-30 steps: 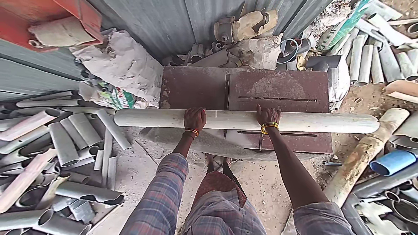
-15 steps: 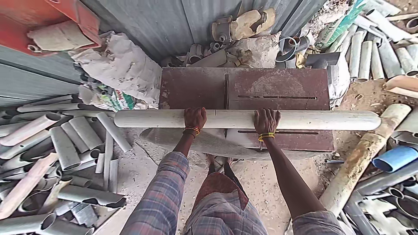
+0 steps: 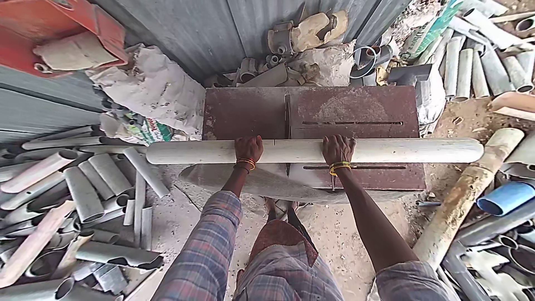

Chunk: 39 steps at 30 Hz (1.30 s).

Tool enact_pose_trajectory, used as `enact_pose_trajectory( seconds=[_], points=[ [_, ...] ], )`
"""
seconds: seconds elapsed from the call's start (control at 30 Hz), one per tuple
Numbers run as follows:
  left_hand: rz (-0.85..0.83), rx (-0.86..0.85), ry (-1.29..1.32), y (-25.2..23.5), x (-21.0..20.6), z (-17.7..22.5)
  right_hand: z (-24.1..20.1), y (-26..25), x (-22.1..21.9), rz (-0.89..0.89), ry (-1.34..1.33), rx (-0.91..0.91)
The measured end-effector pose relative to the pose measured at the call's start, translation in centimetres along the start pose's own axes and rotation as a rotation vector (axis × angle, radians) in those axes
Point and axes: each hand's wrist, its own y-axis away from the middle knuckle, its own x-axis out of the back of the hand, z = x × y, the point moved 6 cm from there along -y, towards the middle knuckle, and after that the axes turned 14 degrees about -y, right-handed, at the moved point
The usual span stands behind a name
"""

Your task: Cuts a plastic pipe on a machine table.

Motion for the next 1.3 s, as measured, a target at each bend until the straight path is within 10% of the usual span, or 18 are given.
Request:
enact_pose_trajectory(
  seconds=[0.47, 0.83, 1.3],
  points=[
    [-0.071, 0.015, 0.002, -1.3, 0.2, -0.1, 0.1, -1.7, -0.1, -0.108, 0.035, -0.049],
    [0.599, 0.043, 0.166, 1.8, -1.0, 0.6, -0.2, -2.3, -0.1, -0.142, 0.050, -0.096],
    [0.104, 0.077, 0.079, -0.3, 0.5, 1.0, 0.0, -2.9, -0.2, -0.186, 0.065, -0.145]
  ],
)
